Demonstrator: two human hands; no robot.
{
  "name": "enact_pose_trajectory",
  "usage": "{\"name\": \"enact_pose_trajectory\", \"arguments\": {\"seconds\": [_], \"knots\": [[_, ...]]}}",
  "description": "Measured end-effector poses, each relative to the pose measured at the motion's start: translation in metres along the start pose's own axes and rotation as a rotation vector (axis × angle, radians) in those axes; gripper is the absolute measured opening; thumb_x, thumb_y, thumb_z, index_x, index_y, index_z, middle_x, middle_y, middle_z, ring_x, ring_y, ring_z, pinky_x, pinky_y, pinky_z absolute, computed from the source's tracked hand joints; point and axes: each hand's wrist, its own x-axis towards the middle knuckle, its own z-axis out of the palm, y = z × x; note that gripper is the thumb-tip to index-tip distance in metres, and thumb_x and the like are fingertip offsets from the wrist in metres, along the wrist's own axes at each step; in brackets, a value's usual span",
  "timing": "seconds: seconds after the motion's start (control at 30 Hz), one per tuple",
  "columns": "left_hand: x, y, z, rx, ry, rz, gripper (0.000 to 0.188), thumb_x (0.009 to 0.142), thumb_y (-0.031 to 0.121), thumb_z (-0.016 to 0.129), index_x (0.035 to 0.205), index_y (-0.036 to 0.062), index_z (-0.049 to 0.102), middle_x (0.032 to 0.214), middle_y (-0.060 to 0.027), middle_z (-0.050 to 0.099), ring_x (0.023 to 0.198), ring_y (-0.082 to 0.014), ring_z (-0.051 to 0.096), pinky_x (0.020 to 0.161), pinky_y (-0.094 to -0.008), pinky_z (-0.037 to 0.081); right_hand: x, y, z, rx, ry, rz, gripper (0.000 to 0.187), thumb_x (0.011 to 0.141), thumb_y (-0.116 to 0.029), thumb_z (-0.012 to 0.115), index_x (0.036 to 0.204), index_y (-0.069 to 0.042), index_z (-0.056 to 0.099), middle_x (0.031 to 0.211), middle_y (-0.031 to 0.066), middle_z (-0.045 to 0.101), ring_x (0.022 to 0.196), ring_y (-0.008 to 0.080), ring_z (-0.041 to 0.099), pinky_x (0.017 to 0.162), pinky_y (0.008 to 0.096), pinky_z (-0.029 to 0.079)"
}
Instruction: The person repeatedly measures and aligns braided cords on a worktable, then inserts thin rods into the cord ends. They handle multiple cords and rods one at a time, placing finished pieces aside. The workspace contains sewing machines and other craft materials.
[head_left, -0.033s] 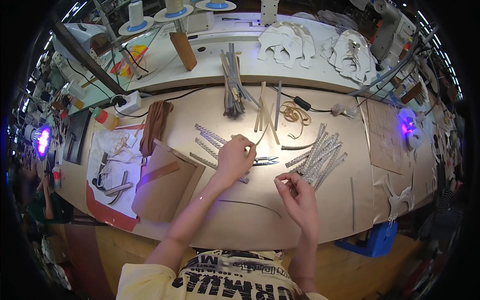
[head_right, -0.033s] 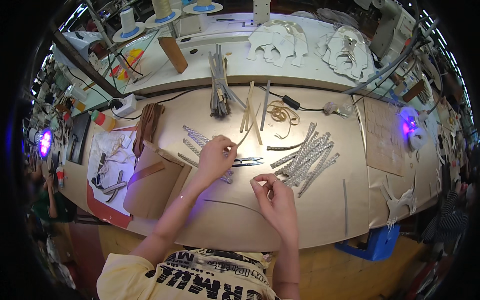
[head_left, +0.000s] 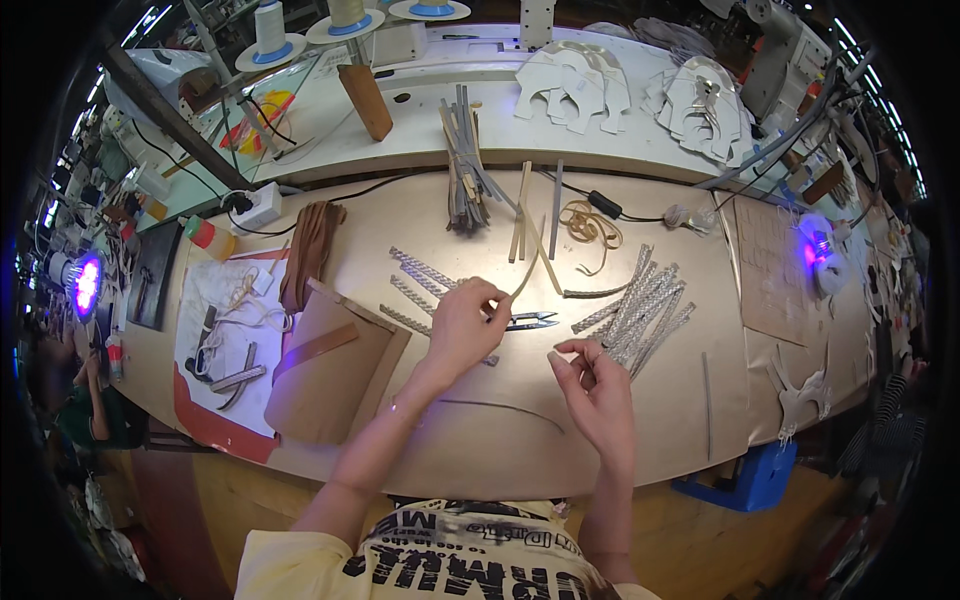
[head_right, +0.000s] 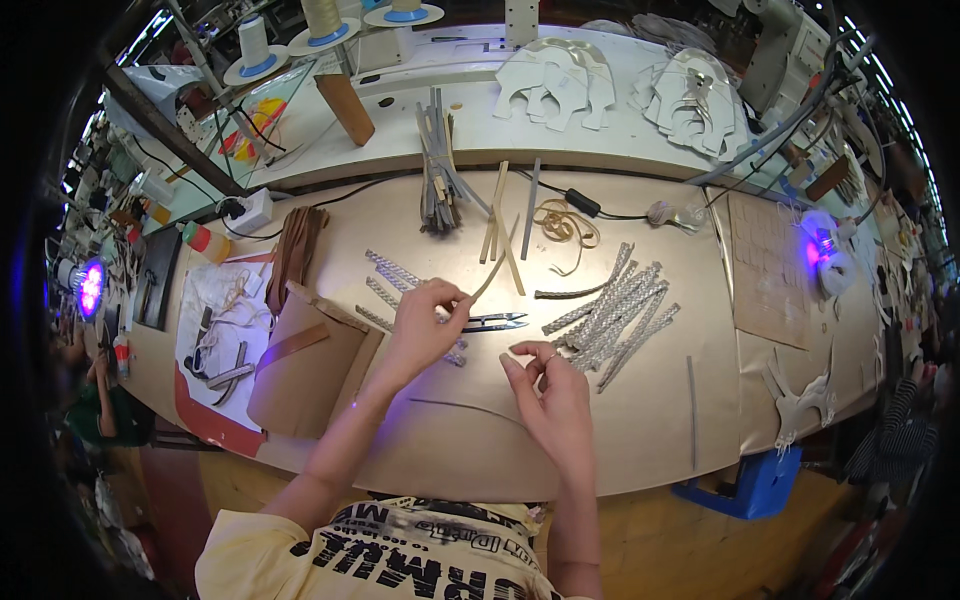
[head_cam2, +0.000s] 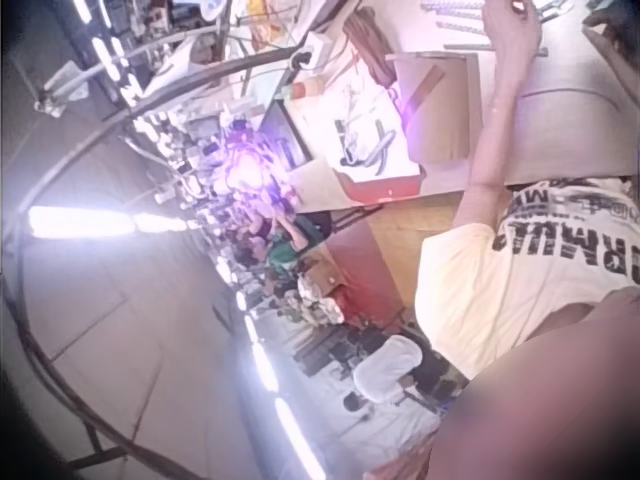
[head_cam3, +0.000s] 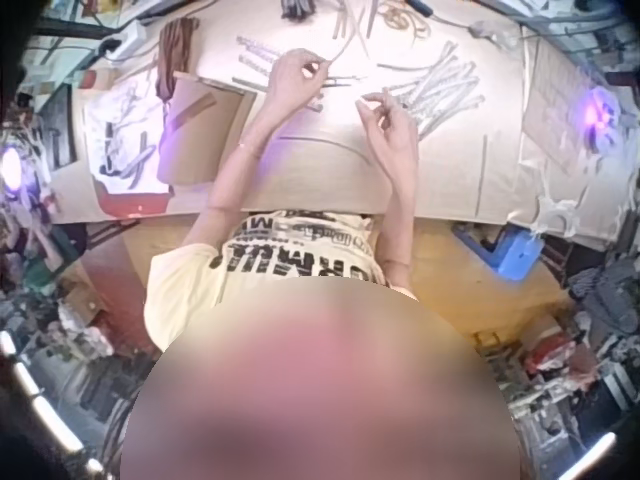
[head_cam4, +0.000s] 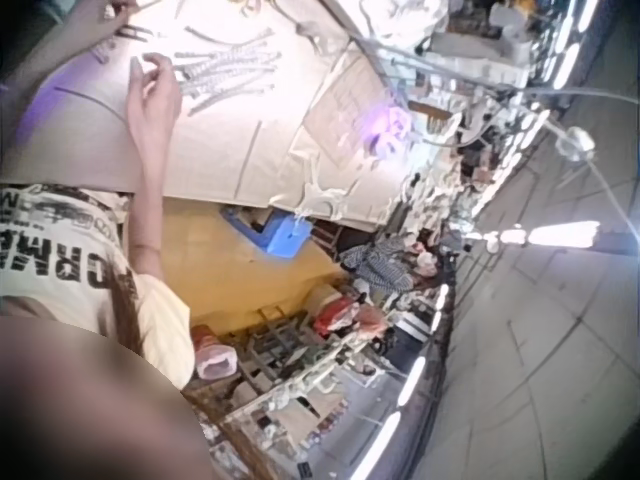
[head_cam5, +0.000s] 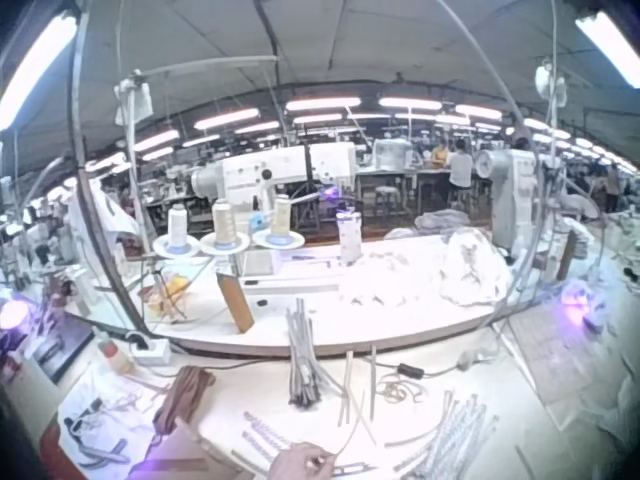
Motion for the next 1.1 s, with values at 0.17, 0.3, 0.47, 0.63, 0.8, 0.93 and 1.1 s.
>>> {"name": "enact_pose_trajectory", "arguments": {"seconds": [0.17,0.3,0.47,0.63,0.8,0.93,1.1], "knots": [[-0.019,0.010,-0.038,-0.521,-0.159,-0.306,0.019,0.094,0.016,0.066,0.095,-0.0014,0.072,0.077,-0.0035,0.068,0.069,-0.0048,0.057,0.061,-0.0227,0.044,0.021,0.002,0.027,-0.271,0.073,-0.391,0.052,0.087,-0.021,0.074,0.135,-0.009,0.056,0.080,0.0091,0.058,0.063,0.0243,0.059,0.058,0.0370,0.048],[0.003,-0.004,-0.032,-0.616,0.003,-0.254,0.018,0.097,0.014,0.063,0.100,-0.0020,0.071,0.082,0.0005,0.068,0.073,-0.0044,0.057,0.063,-0.0203,0.043,0.062,0.011,0.039,-0.445,0.169,-0.413,0.049,0.092,-0.026,0.068,0.136,-0.009,0.054,0.093,0.0125,0.062,0.071,0.0302,0.064,0.063,0.0426,0.052],[0.017,-0.021,-0.015,-0.207,0.190,-0.049,0.015,0.092,0.015,0.067,0.093,0.0011,0.072,0.084,-0.0039,0.068,0.072,-0.0120,0.061,0.063,-0.0274,0.048,0.076,0.031,0.018,-0.579,0.284,-0.233,0.037,0.093,-0.032,0.067,0.119,-0.006,0.063,0.094,0.0110,0.064,0.078,0.0299,0.067,0.067,0.0436,0.053],[0.013,-0.033,0.012,0.230,0.246,0.031,0.014,0.086,0.017,0.070,0.084,0.0035,0.072,0.085,-0.0089,0.067,0.073,-0.0250,0.065,0.066,-0.0374,0.051,0.067,0.037,0.019,-0.751,0.171,0.059,0.034,0.089,-0.034,0.071,0.102,-0.002,0.069,0.094,0.0143,0.066,0.080,0.0316,0.069,0.067,0.0439,0.054],[0.018,-0.039,0.019,0.408,0.236,0.002,0.016,0.085,0.021,0.072,0.089,0.0061,0.072,0.088,-0.0088,0.066,0.079,-0.0288,0.065,0.071,-0.0409,0.051,0.063,0.042,0.032,-0.813,0.179,0.118,0.032,0.089,-0.033,0.070,0.099,-0.003,0.068,0.096,0.0145,0.068,0.082,0.0327,0.068,0.071,0.0452,0.053],[0.012,-0.027,0.011,0.308,0.280,0.041,0.020,0.085,0.021,0.073,0.099,0.0080,0.071,0.095,-0.0094,0.065,0.087,-0.0288,0.064,0.080,-0.0406,0.048,0.053,0.055,0.045,-0.856,0.246,0.134,0.022,0.094,-0.024,0.062,0.099,-0.003,0.067,0.096,0.0148,0.066,0.083,0.0345,0.068,0.071,0.0458,0.054],[-0.015,-0.002,0.001,0.177,0.219,0.244,0.019,0.086,0.017,0.073,0.102,0.0077,0.070,0.097,-0.0094,0.066,0.088,-0.0281,0.063,0.084,-0.0402,0.046,0.052,0.058,0.057,-1.058,0.271,0.005,0.018,0.095,-0.015,0.056,0.097,-0.001,0.066,0.094,0.0150,0.066,0.082,0.0335,0.069,0.067,0.0422,0.054]]}}
